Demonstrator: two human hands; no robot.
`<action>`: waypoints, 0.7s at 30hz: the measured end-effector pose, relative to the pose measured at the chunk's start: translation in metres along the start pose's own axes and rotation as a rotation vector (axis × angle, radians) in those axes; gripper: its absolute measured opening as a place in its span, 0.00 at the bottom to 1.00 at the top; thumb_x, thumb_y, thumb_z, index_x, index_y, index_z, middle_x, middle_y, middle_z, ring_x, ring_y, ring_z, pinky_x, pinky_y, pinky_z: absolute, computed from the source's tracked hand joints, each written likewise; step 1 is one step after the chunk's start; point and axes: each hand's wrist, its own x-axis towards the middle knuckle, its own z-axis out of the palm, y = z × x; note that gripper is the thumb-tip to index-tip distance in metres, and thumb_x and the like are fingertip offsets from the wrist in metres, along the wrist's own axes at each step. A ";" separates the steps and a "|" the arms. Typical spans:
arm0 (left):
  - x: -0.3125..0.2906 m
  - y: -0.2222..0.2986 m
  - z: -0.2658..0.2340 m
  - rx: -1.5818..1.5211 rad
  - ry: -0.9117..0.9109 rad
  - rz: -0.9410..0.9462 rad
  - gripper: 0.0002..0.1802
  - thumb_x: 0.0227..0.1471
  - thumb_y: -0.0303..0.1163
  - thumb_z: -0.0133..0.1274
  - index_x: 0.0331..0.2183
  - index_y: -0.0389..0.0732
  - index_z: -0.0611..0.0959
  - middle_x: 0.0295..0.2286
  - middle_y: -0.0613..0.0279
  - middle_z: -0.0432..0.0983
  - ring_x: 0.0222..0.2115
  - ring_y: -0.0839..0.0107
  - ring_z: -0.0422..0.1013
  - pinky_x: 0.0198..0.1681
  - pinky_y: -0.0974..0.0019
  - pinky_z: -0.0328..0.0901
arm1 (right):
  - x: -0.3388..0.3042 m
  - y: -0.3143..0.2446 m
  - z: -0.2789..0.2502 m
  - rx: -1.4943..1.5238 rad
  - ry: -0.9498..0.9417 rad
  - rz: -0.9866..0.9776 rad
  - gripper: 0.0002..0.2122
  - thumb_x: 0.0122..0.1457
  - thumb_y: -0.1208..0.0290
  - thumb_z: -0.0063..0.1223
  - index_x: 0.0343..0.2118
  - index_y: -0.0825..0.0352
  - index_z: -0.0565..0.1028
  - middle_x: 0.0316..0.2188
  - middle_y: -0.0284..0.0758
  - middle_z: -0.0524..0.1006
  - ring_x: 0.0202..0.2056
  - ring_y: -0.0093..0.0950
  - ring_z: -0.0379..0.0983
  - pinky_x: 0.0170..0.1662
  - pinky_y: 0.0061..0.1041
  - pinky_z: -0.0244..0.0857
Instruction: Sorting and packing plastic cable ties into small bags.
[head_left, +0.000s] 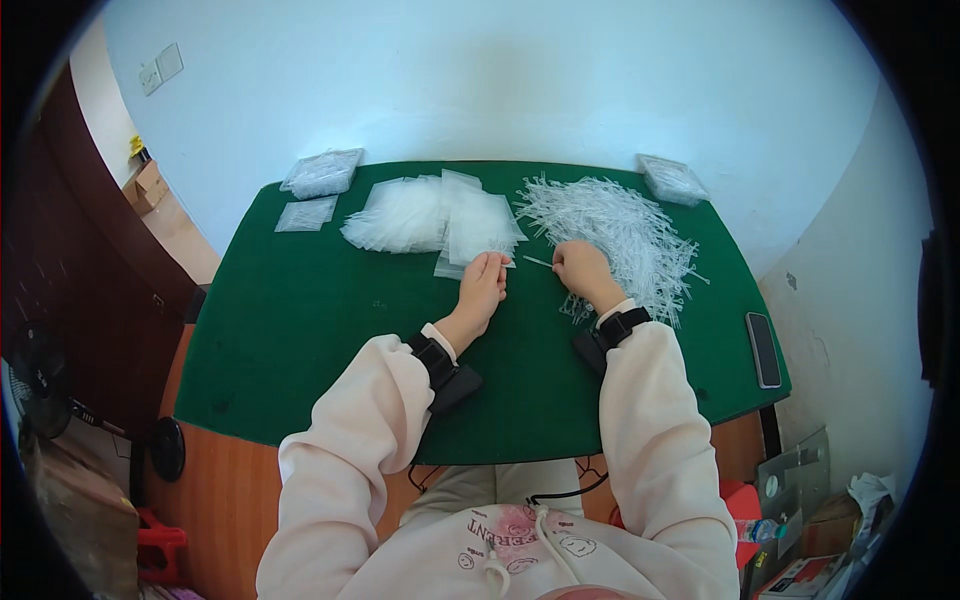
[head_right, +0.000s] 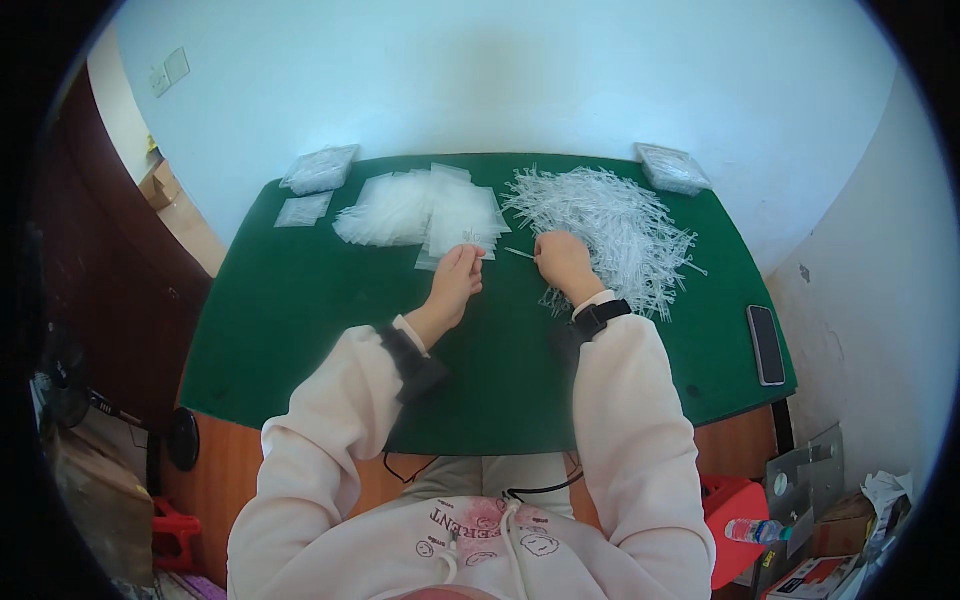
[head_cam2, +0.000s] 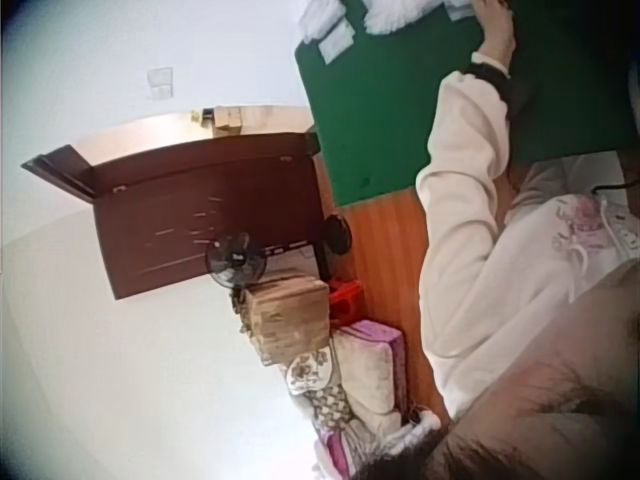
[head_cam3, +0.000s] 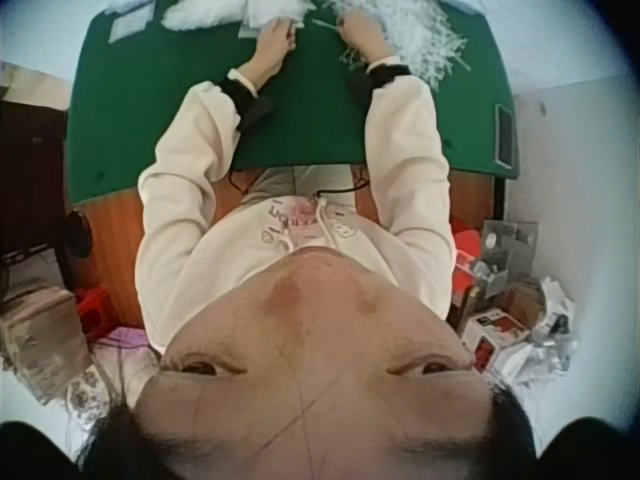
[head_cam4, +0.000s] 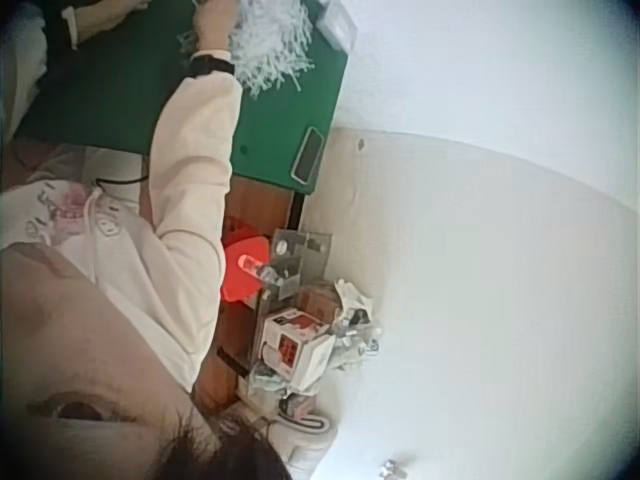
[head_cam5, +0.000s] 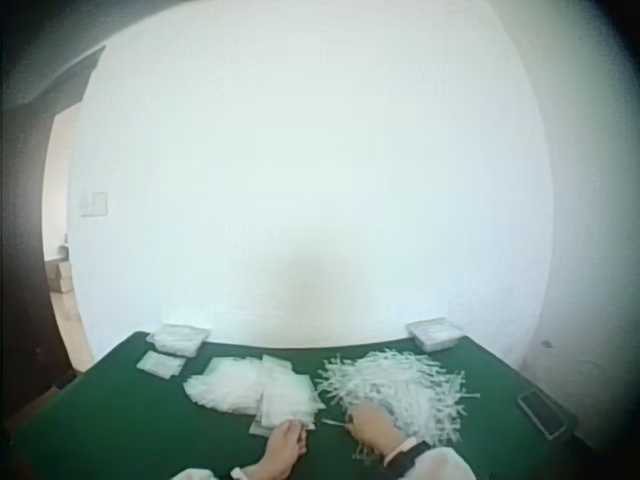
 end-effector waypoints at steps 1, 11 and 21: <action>0.000 0.000 0.000 0.001 -0.001 0.005 0.12 0.56 0.37 0.37 0.30 0.39 0.70 0.18 0.74 0.56 0.16 0.85 0.51 0.17 0.80 0.49 | 0.000 0.001 0.001 0.000 0.000 0.001 0.04 0.46 0.71 0.49 0.23 0.65 0.73 0.22 0.39 0.73 0.29 0.40 0.69 0.32 0.35 0.63; 0.002 0.000 -0.004 -0.031 0.029 0.050 0.11 0.55 0.37 0.39 0.30 0.40 0.69 0.18 0.73 0.56 0.15 0.85 0.49 0.17 0.79 0.48 | 0.000 -0.020 -0.010 0.180 0.229 0.040 0.04 0.46 0.73 0.47 0.21 0.65 0.72 0.22 0.39 0.73 0.29 0.39 0.69 0.32 0.35 0.62; 0.011 0.020 -0.013 0.106 0.082 0.341 0.12 0.56 0.37 0.36 0.28 0.41 0.70 0.20 0.70 0.62 0.19 0.81 0.58 0.22 0.77 0.55 | -0.006 -0.040 -0.032 0.022 0.463 -0.360 0.02 0.44 0.75 0.48 0.19 0.63 0.73 0.21 0.33 0.73 0.31 0.34 0.69 0.32 0.32 0.63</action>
